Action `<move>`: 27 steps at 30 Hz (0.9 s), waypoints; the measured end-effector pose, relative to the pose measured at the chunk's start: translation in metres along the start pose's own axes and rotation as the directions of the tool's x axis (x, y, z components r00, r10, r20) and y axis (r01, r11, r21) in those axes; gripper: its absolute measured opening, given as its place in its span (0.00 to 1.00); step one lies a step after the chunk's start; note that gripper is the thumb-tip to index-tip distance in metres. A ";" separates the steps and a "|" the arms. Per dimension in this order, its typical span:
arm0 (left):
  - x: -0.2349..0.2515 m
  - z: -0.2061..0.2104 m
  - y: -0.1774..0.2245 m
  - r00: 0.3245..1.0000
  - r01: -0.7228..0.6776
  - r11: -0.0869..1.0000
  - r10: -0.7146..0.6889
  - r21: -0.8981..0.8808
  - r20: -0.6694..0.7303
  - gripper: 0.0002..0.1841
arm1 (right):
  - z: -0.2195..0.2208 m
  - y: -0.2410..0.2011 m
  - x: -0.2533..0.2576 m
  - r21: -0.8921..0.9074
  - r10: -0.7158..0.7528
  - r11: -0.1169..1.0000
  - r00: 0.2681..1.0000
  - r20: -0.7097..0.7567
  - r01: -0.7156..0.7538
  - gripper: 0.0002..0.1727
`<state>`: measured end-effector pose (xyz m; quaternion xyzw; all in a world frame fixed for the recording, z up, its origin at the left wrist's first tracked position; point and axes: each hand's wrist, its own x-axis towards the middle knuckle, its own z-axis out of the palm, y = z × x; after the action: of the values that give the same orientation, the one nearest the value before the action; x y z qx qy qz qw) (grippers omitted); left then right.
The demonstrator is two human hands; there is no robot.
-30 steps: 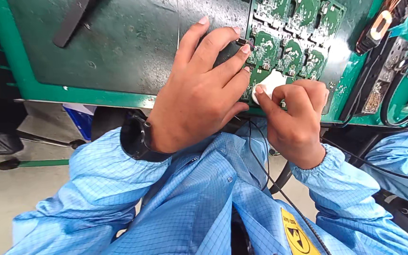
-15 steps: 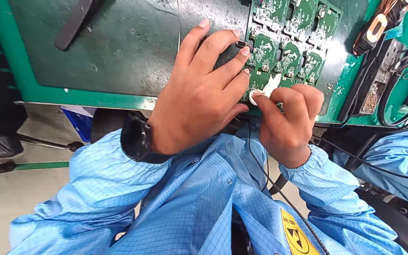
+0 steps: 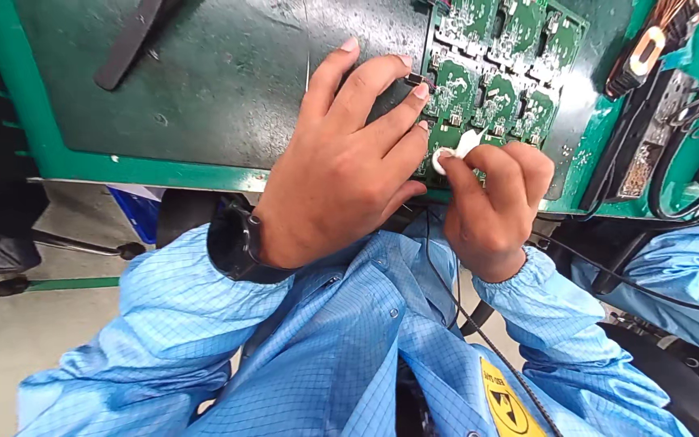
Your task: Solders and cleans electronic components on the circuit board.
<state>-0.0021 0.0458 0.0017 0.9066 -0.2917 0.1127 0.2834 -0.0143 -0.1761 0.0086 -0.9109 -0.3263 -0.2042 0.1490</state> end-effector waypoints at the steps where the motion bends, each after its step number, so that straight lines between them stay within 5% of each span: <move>1: 0.000 0.000 0.000 1.000 0.002 1.000 -0.002 0.002 -0.002 0.24 | 0.001 0.003 0.002 -0.015 0.008 1.000 1.000 -0.004 -0.008 0.11; 12: 0.000 0.000 0.000 1.000 0.003 1.000 -0.003 0.003 -0.007 0.24 | 0.000 -0.003 0.000 0.037 -0.033 0.999 0.999 0.023 0.032 0.13; 18: -0.002 -0.001 0.000 1.000 0.004 1.000 -0.004 -0.007 0.003 0.23 | -0.052 0.011 0.007 0.387 0.258 0.867 0.947 0.193 -0.315 0.10; 27: -0.001 0.000 0.000 1.000 0.009 1.000 -0.009 -0.005 -0.012 0.23 | -0.015 -0.001 0.013 0.231 0.212 0.952 0.977 -0.014 -0.203 0.10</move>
<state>-0.0030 0.0458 0.0016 0.9065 -0.2860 0.1163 0.2879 -0.0101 -0.1741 0.0277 -0.9128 -0.2472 -0.1662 0.2795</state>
